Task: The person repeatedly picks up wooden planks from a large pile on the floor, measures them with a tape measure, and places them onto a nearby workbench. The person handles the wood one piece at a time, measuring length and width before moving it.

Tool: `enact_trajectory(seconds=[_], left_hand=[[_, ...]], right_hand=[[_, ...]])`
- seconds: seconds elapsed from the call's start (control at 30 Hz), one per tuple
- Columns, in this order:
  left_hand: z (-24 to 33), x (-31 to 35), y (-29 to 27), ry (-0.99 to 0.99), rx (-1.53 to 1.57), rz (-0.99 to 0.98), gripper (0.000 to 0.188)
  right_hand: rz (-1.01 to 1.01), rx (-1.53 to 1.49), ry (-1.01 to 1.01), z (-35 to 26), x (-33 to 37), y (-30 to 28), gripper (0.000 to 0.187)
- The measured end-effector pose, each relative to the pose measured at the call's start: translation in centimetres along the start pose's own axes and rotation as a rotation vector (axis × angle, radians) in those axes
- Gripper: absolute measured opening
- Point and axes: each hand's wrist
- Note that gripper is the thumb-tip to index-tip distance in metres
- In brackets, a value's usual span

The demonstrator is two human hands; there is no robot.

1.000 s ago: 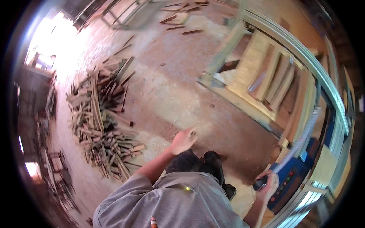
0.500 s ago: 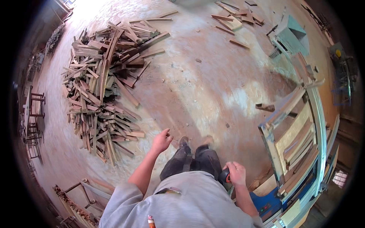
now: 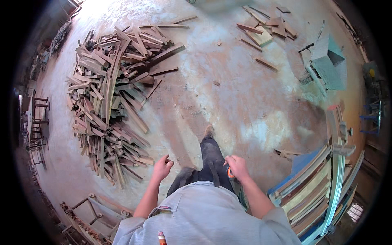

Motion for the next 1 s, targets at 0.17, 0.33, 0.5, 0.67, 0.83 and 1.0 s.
enact_trajectory(seconds=[0.17,0.33,0.5,0.67,0.83,1.0], left_hand=[[4.6,-6.4,-2.9,-0.033,0.007,0.081,0.054],[7.5,-13.5,-2.8,-0.032,-0.08,0.019,0.061],[11.3,-18.6,-0.5,-0.034,-0.331,-0.238,0.072],[15.2,-29.2,-3.0,0.033,-0.132,-0.202,0.056],[18.3,-39.1,-7.4,0.009,-0.217,-0.114,0.037],[19.4,-43.4,-10.3,-0.106,-0.246,-0.124,0.021]], right_hand=[[-0.023,-0.151,0.054,-4.3,-10.9,-5.7,0.031],[-0.156,-0.037,0.057,-11.6,-20.1,-8.1,0.029],[-0.506,0.292,0.12,-17.6,-28.7,-6.4,0.032],[-0.784,0.919,0.144,-21.2,-38.3,-4.8,0.038],[-0.801,1.222,0.229,-27.6,-47.2,-3.2,0.049],[-0.888,1.538,0.133,-37.8,-54.8,1.2,0.049]])
Point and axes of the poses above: each hand's wrist, its own x-axis away from the middle knuckle, its own y-axis out of the palm, z = x × y, and after that the axes turned 1 degree about x, right-handed
